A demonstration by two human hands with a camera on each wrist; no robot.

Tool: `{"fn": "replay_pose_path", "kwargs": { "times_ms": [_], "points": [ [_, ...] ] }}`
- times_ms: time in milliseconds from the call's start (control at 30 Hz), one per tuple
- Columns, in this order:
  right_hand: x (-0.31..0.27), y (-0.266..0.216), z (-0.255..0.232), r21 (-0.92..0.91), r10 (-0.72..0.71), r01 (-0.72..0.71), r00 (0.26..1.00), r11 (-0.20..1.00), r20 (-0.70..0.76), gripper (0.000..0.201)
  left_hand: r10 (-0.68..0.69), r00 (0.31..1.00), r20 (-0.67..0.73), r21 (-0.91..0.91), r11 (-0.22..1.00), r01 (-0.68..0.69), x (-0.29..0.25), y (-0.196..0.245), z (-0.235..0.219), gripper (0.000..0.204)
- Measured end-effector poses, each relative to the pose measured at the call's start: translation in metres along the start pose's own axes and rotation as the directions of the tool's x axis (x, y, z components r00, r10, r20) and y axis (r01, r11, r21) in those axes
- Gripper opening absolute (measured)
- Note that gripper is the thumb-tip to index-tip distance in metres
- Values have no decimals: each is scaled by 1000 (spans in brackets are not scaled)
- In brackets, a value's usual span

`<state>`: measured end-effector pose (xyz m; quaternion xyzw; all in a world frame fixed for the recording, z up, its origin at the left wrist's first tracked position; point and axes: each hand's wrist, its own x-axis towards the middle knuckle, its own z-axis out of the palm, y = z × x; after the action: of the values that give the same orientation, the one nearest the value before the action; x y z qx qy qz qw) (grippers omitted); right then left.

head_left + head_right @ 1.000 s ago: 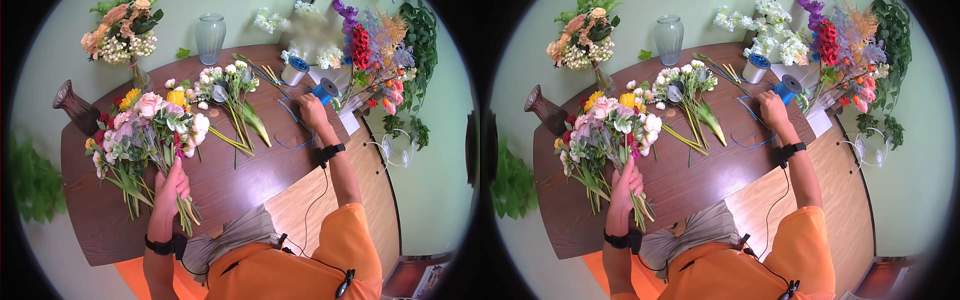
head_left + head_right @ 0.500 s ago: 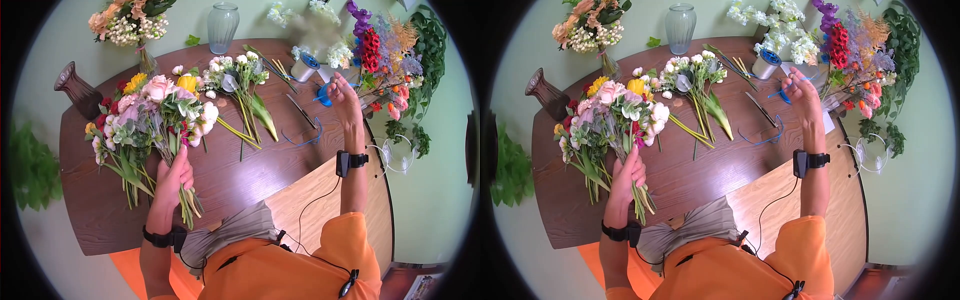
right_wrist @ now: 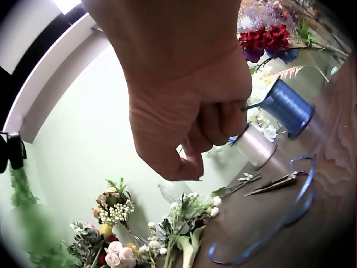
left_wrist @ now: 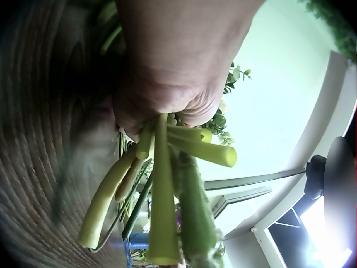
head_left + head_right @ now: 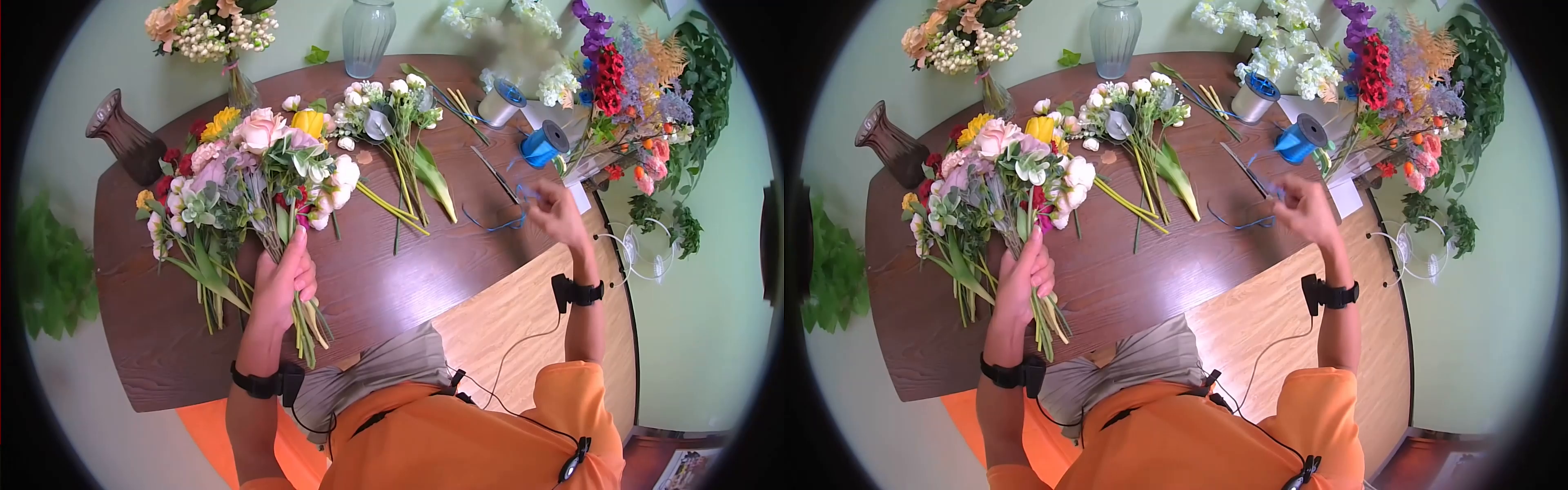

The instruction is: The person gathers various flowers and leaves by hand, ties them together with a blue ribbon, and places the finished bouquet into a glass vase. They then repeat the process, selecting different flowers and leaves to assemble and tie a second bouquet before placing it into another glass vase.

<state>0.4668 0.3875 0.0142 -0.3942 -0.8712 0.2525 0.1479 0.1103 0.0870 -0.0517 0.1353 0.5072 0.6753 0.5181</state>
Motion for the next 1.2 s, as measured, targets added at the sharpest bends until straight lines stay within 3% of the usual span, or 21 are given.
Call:
{"fn": "replay_pose_path", "kwargs": {
  "times_ms": [67, 133, 200, 267, 433, 500, 633, 767, 833, 967, 1033, 1067, 1133, 1200],
  "points": [
    [-11, 8, 9, -109, -48, 51, 998, 993, 32, 29, -12, 1000, 2, 2, 1000, 12, 0, -1, 1, 42],
    [-21, 0, 25, -321, -193, 211, 977, 923, 87, 38, -12, 1000, -10, 12, 1000, 12, 1, -1, 0, 43],
    [-26, 4, 43, -353, -199, 212, 977, 911, 74, 27, -5, 1000, -4, 8, 1000, 5, 2, -2, -1, 44],
    [-28, 15, 57, -515, -328, 287, 944, 808, 12, 12, 4, 1000, 2, 1, 1000, -4, 2, -3, 0, 44],
    [-21, 25, 59, -542, -396, 293, 915, 787, -81, 11, 17, 1000, -4, 22, 1000, -17, 3, -4, -2, 45],
    [-11, 27, 47, -516, -350, 172, 897, 839, -269, 11, 17, 1000, -9, 17, 1000, -17, 3, -4, -1, 45],
    [13, 11, 20, -487, -278, 52, 870, 872, -406, 14, 9, 1000, -2, 12, 1000, -9, 3, -4, -2, 45],
    [46, 34, 34, -486, -380, 145, 819, 862, -431, 14, 14, 1000, -11, 15, 1000, -14, 3, -5, -3, 45],
    [58, 47, 44, -441, -263, 78, 888, 894, -376, 20, -3, 1000, 11, -7, 1000, 3, 3, -6, -4, 30],
    [62, 47, 40, -449, -153, 18, 951, 893, -267, 32, 0, 1000, 12, -3, 1000, 0, 2, -4, -2, 31],
    [56, 16, 18, -262, -15, -26, 988, 965, -154, 41, -4, 1000, 6, -14, 1000, 4, 2, -3, 0, 36],
    [59, 21, 10, -176, -24, 12, 997, 984, -70, 44, -5, 1000, -1, -23, 1000, 5, 0, -1, 0, 40],
    [49, -38, -10, -26, 130, -128, 985, 991, 111, 28, -22, 999, 24, -48, 999, 23, 1, -1, -3, 34],
    [43, -58, -8, 264, 1, -60, 976, 963, 218, 22, -16, 999, 48, -80, 997, 20, 0, 0, -3, 33]
  ]
}}
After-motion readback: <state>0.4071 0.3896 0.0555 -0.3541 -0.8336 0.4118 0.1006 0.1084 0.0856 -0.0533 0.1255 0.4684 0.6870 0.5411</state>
